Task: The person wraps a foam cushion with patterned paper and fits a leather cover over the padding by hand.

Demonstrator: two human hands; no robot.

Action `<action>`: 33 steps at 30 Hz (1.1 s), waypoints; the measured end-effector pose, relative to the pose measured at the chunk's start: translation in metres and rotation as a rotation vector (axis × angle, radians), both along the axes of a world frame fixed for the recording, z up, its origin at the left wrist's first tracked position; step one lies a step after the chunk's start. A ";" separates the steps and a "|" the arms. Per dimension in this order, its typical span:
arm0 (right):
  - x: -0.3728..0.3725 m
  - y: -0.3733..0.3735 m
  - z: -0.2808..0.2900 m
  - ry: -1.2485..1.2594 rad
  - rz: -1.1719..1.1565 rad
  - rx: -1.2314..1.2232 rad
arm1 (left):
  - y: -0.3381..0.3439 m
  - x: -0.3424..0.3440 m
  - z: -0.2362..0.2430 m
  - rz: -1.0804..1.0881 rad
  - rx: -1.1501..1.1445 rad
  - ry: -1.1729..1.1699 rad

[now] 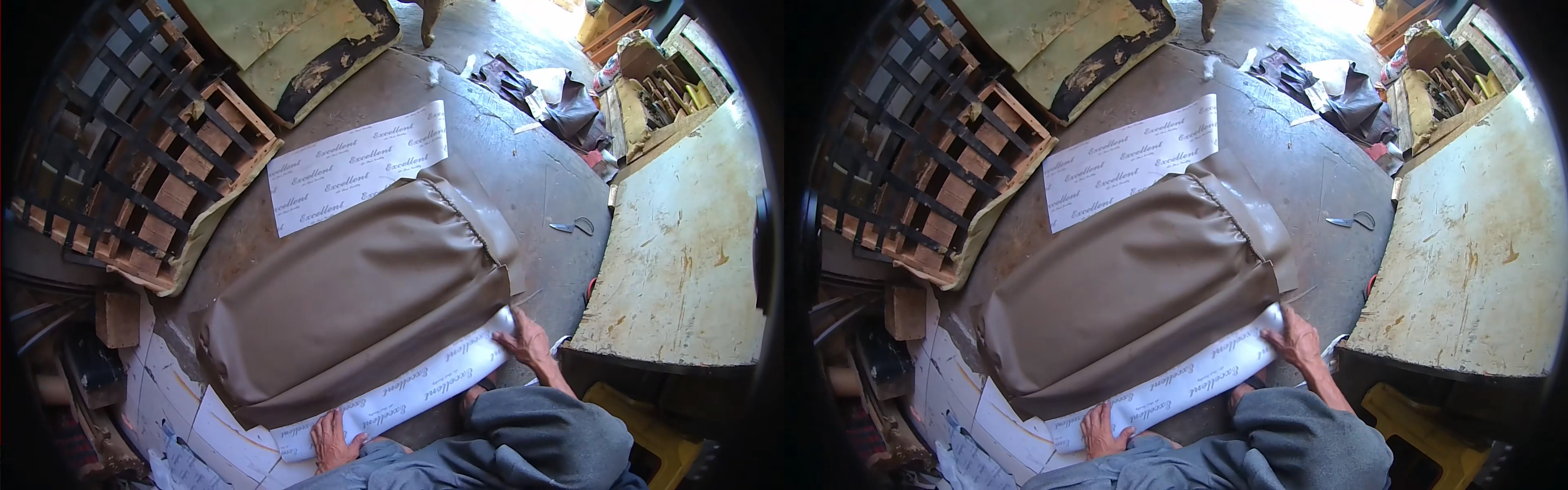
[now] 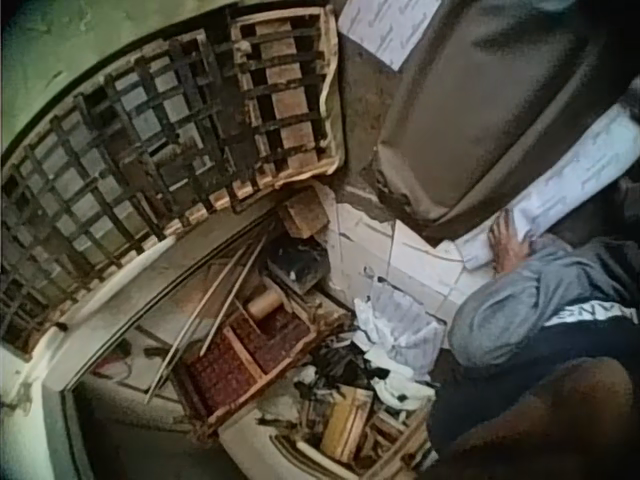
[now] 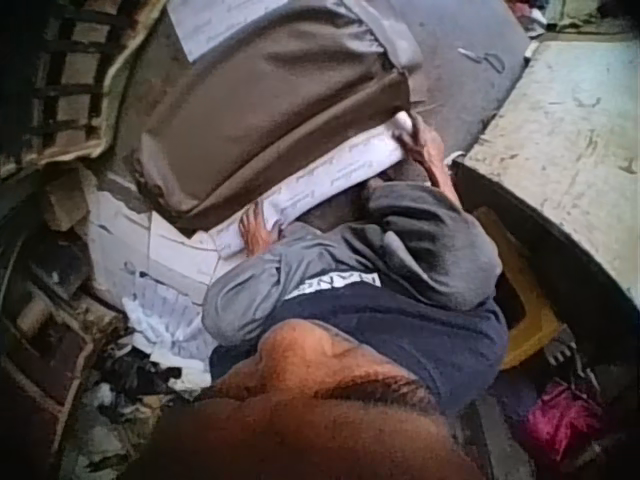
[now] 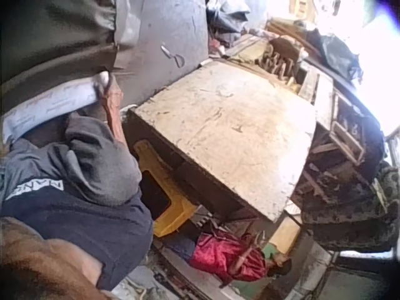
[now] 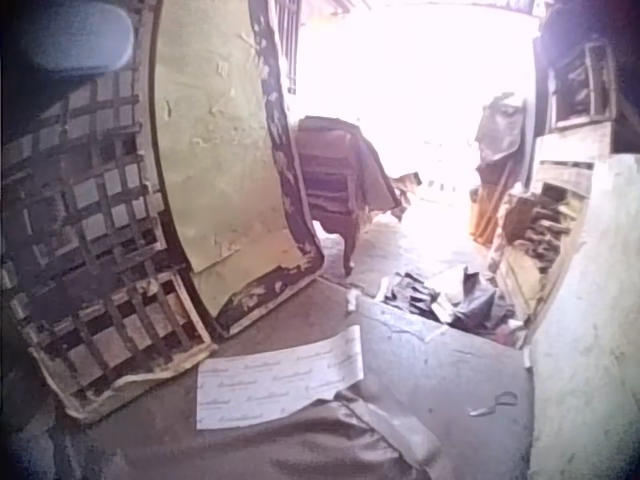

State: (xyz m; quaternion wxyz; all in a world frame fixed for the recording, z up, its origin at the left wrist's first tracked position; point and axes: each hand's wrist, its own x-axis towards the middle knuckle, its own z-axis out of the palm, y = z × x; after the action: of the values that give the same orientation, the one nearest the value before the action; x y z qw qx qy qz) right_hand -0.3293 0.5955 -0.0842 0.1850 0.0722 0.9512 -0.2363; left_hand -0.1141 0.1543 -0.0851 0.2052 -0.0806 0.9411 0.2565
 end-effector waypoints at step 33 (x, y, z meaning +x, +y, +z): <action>-0.060 -0.112 0.060 0.738 0.820 -0.100 | 0.025 -0.149 0.017 -0.260 -0.215 0.572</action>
State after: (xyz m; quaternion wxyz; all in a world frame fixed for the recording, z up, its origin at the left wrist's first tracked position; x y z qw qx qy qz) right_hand -0.3897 0.4834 -0.0241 -0.0803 -0.4006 0.8907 -0.1994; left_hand -0.2630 0.1797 -0.0681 -0.0460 0.0944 0.9846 0.1396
